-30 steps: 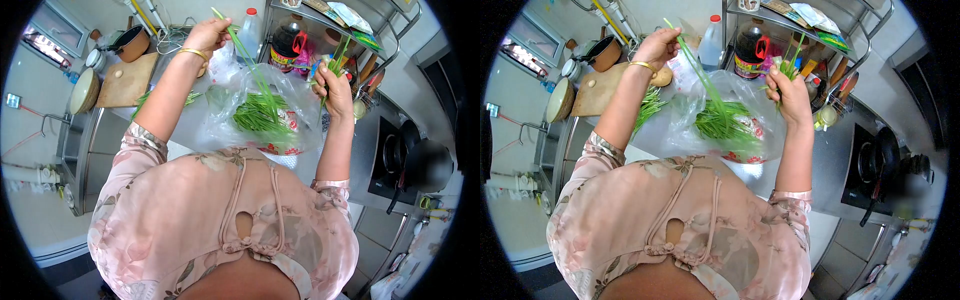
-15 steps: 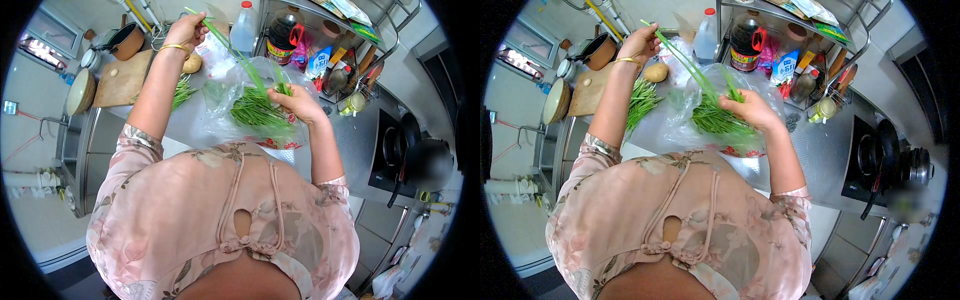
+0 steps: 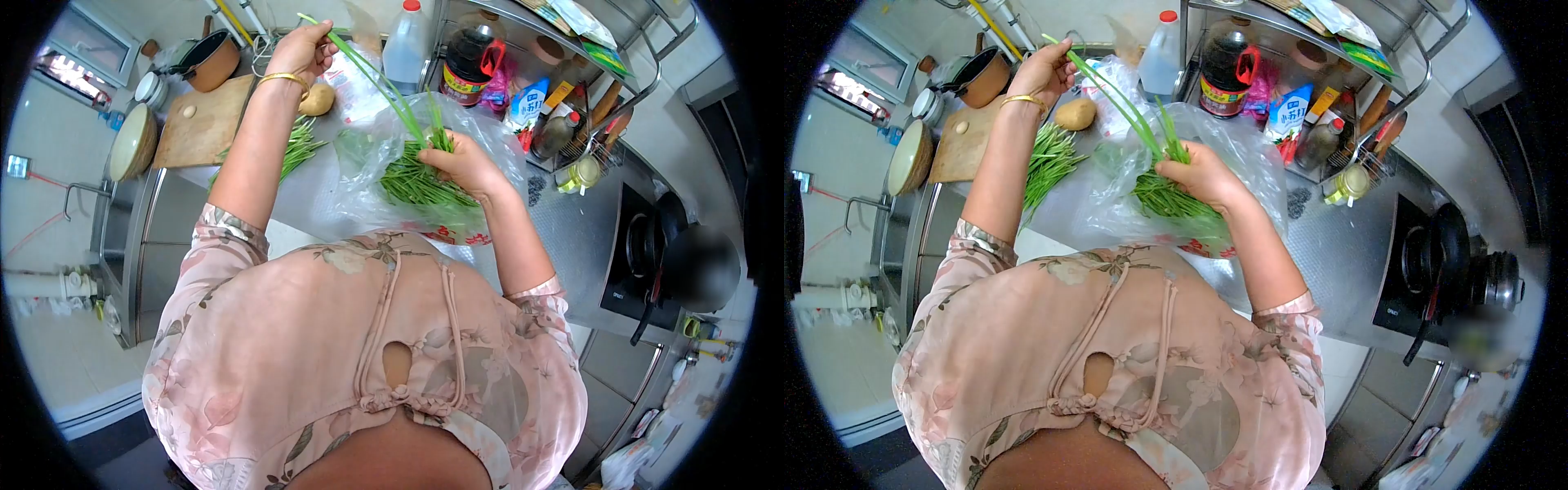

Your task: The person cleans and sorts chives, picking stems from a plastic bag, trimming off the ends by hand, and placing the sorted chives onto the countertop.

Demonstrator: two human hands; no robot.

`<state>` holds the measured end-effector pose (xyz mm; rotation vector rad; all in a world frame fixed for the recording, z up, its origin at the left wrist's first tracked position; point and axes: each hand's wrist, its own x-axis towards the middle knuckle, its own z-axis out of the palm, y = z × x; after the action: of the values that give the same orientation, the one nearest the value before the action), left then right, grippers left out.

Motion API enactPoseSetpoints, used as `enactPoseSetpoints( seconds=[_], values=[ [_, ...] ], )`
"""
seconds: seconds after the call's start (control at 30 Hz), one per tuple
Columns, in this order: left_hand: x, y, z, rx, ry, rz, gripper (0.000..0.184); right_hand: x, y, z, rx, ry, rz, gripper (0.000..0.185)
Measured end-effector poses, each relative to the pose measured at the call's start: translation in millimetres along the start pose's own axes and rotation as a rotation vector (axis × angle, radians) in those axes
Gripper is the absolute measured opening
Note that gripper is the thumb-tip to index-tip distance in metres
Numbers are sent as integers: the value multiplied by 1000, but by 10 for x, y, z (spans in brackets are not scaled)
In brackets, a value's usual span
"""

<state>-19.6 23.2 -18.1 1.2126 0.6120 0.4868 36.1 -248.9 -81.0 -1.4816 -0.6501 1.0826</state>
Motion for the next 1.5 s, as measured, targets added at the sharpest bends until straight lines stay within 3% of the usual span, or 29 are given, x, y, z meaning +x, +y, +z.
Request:
enactPoseSetpoints(
  seconds=[0.07, 0.2, 0.3, 0.43, 0.5, 0.63, 0.67, 0.77, 0.87, 0.97, 1.0, 1.1, 1.2, 1.37, 1.5],
  values=[
    [43, -30, -47, -12, 21, 16, 15, 60, 104, -44, 27, 13, -38, 8],
    [68, -93, -118, -42, 136, -17, 18, -60, -14, 94, -48, 183, -420, 7],
    [183, -105, -377, -172, 245, -55, 20, -126, -24, 96, -3, 262, -560, 7],
    [214, -47, -904, -130, 242, -23, 14, -282, -51, -68, 100, 293, -433, 11],
    [85, -20, -1049, -1, 333, 94, 13, -398, -59, -137, 113, 286, -326, 14],
    [280, -279, -1818, 845, 328, 191, 17, -511, 217, -335, 109, 235, -146, 17],
    [261, -376, -1896, 937, 276, 277, 16, -540, 287, -349, 116, 275, -31, 18],
    [316, -731, -2110, 1428, 257, 198, 16, -558, 491, -488, -49, 153, 145, 21],
    [499, -1171, -2409, 1562, 167, 137, 21, -457, 839, -529, -266, 186, 114, 22],
    [315, -1289, -2142, 1694, 230, 36, 31, -326, 1035, -503, -671, 262, 155, 23],
    [275, -1274, -2021, 1680, 239, -24, 36, -288, 1080, -499, -828, 290, 195, 23],
    [190, -1241, -1713, 1636, 243, 177, 39, -183, 1201, -477, -1147, 329, 252, 23],
    [223, -1193, -1478, 1451, 130, 345, 37, -26, 1504, -603, -1156, 395, 480, 25],
    [-123, -867, -726, 1005, -45, 520, 30, -83, 1557, -683, -1109, 419, 551, 28],
    [-271, -880, -376, 797, -302, 472, 23, -139, 1366, -645, -1090, 327, 520, 27]
  ],
)
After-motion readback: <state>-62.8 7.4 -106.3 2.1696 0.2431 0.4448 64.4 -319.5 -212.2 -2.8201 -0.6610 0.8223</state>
